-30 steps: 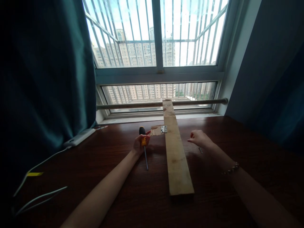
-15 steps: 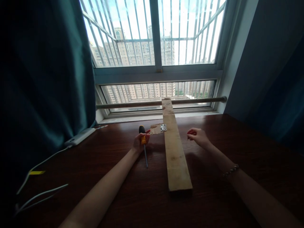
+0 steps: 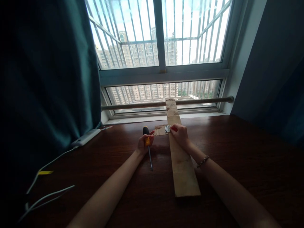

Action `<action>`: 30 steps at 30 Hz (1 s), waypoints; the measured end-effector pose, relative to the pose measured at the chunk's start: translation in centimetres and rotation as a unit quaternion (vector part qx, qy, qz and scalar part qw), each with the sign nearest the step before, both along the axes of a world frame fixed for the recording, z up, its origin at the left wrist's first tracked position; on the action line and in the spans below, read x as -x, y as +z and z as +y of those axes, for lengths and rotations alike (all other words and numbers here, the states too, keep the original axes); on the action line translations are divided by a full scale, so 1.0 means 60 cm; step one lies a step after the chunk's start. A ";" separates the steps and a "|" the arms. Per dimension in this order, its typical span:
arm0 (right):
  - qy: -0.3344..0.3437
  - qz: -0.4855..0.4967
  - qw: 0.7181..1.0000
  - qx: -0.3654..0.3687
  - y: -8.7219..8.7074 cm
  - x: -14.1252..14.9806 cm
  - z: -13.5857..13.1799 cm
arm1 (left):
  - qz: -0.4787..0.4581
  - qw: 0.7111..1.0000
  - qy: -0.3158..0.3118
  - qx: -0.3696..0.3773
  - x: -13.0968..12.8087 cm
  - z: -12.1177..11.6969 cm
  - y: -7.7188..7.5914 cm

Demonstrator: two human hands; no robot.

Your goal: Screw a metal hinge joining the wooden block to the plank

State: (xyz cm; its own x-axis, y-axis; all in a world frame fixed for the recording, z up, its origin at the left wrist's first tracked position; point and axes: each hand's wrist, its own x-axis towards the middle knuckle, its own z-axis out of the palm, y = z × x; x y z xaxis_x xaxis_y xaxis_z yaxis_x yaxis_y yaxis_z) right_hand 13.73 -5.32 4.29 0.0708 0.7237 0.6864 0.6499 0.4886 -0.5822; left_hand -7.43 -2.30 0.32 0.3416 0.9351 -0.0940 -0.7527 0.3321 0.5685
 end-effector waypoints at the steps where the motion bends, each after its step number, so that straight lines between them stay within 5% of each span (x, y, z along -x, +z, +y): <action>1: 0.005 -0.010 1.000 -0.007 -0.002 0.000 -0.001 | 0.001 1.000 0.001 0.001 0.000 0.000 0.000; 13: 0.087 -0.076 0.993 -0.012 -0.008 -0.017 0.030 | -0.007 1.000 0.002 0.008 -0.001 0.003 -0.001; 18: 0.155 -0.170 0.972 0.048 0.000 -0.031 0.072 | -0.001 1.000 0.005 0.003 0.000 0.003 -0.002; 30: 0.116 -0.185 0.975 0.043 -0.014 -0.027 0.087 | 0.001 1.000 0.011 0.020 -0.001 -0.001 0.005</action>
